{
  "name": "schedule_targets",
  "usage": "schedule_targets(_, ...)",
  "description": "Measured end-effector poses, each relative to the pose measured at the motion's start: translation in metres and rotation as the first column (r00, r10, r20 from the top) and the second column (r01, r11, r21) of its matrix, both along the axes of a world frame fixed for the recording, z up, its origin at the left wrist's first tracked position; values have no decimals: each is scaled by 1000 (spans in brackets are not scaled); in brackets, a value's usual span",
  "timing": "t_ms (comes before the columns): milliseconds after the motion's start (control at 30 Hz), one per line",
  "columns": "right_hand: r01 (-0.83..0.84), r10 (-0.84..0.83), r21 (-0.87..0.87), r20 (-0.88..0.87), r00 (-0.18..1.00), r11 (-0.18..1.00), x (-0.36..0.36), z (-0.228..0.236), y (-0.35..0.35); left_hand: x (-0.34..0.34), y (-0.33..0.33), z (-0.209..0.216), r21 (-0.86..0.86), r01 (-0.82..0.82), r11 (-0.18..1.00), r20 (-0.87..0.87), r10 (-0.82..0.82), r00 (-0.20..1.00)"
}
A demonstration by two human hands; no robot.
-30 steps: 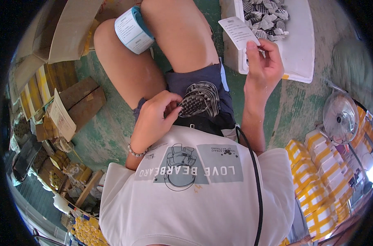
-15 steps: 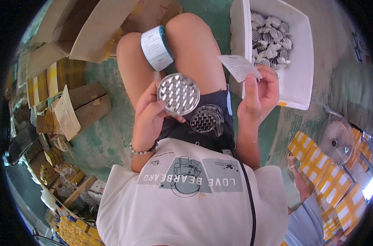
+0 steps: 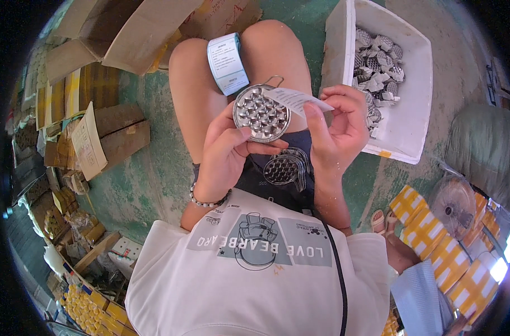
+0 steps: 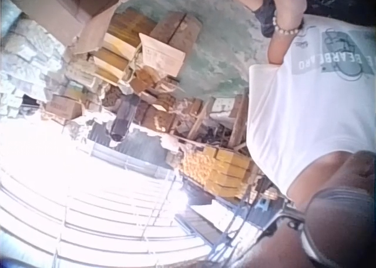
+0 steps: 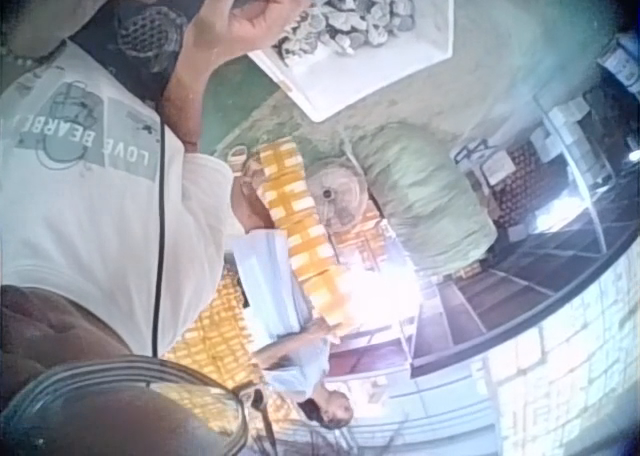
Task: Applying labels and clips to circular LED light components in a factory setting.
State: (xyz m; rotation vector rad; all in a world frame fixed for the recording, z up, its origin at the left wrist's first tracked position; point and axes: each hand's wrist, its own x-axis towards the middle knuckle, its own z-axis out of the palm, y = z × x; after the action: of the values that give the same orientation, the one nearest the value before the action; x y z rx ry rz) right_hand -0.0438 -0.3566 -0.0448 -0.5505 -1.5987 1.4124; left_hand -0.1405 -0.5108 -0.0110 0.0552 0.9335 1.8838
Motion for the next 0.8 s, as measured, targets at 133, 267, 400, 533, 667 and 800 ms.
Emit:
schedule_targets(133,12,-12,17,19,1000,1000,-5,1,0,-1,0,-2,-9,27,1000,0,-27,1000)
schedule_targets(267,13,-15,42,43,999,999,-9,0,0,-1,-1,-1,-14,54,998,5,-54,999)
schedule_targets(400,14,-23,102,83,996,995,-10,-1,-1,-1,-3,-1,15,67,998,33,-68,997)
schedule_targets(533,3,-10,122,62,998,992,-11,-2,1,-1,-5,-1,6,81,997,36,-81,996)
schedule_targets(667,4,-16,144,81,997,990,-12,-4,0,-1,-5,0,0,84,997,27,-84,996)
schedule_targets(800,13,-22,100,97,995,995,-11,-4,-1,1,-3,2,-55,85,995,-9,-86,996)
